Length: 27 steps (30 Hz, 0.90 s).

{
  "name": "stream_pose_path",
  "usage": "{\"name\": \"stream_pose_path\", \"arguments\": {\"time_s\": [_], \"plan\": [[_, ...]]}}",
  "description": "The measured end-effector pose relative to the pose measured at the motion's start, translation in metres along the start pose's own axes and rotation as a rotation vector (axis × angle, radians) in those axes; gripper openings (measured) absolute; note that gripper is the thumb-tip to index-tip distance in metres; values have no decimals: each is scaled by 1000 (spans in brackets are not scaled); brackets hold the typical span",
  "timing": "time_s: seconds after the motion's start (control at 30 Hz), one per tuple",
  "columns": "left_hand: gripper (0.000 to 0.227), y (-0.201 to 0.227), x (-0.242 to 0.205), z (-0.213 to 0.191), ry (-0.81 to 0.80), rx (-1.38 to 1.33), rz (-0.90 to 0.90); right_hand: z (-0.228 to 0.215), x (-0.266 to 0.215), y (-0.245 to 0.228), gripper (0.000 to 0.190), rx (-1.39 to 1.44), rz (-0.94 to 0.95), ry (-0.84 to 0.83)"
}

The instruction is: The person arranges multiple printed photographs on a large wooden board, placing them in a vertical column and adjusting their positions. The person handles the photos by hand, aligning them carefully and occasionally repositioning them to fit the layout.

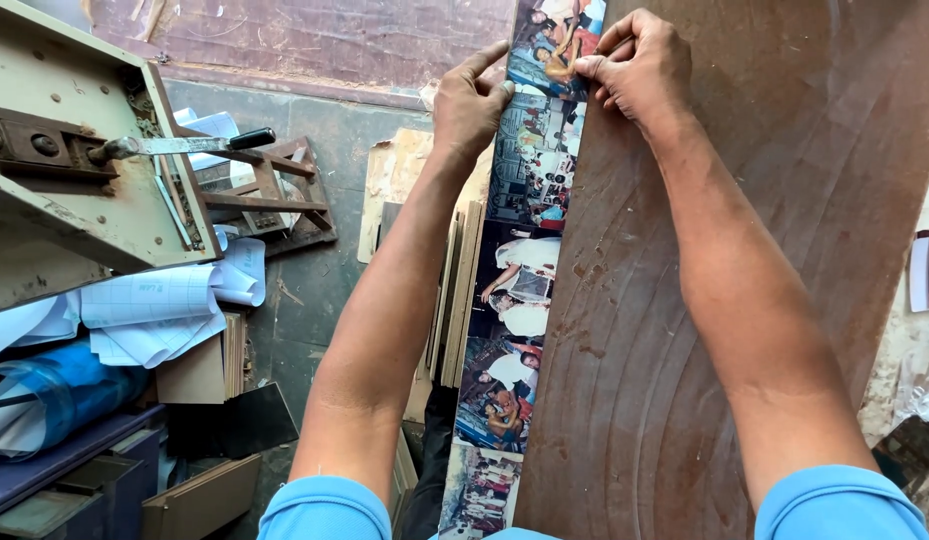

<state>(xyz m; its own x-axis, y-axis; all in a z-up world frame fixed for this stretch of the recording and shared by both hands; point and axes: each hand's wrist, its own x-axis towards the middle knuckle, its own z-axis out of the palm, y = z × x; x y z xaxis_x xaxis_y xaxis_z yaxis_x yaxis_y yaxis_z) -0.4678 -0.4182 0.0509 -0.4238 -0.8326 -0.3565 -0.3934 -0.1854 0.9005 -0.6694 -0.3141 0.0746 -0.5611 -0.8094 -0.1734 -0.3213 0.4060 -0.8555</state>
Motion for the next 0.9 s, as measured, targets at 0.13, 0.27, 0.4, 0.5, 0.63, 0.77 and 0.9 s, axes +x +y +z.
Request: {"name": "stream_pose_path", "arguments": {"time_s": [0.13,0.27,0.4,0.5,0.63,0.77,0.9], "plan": [[54,2,-1,0,9,128,29,1,-4,-3,30,-36,-61,40],[46,6,-1,3,25,92,-13,1,-12,-10,46,-70,-141,69],[39,7,15,13,79,22,-4,2,-7,6,61,-159,-203,56],[44,14,19,15,103,-50,-15,2,-5,7,67,-234,-222,29],[46,5,28,16,89,-166,-27,3,0,13,72,-359,-354,63],[44,6,28,16,58,-237,-29,3,4,16,79,-464,-400,60],[43,7,26,17,86,-172,-18,3,5,13,80,-498,-423,54]]}}
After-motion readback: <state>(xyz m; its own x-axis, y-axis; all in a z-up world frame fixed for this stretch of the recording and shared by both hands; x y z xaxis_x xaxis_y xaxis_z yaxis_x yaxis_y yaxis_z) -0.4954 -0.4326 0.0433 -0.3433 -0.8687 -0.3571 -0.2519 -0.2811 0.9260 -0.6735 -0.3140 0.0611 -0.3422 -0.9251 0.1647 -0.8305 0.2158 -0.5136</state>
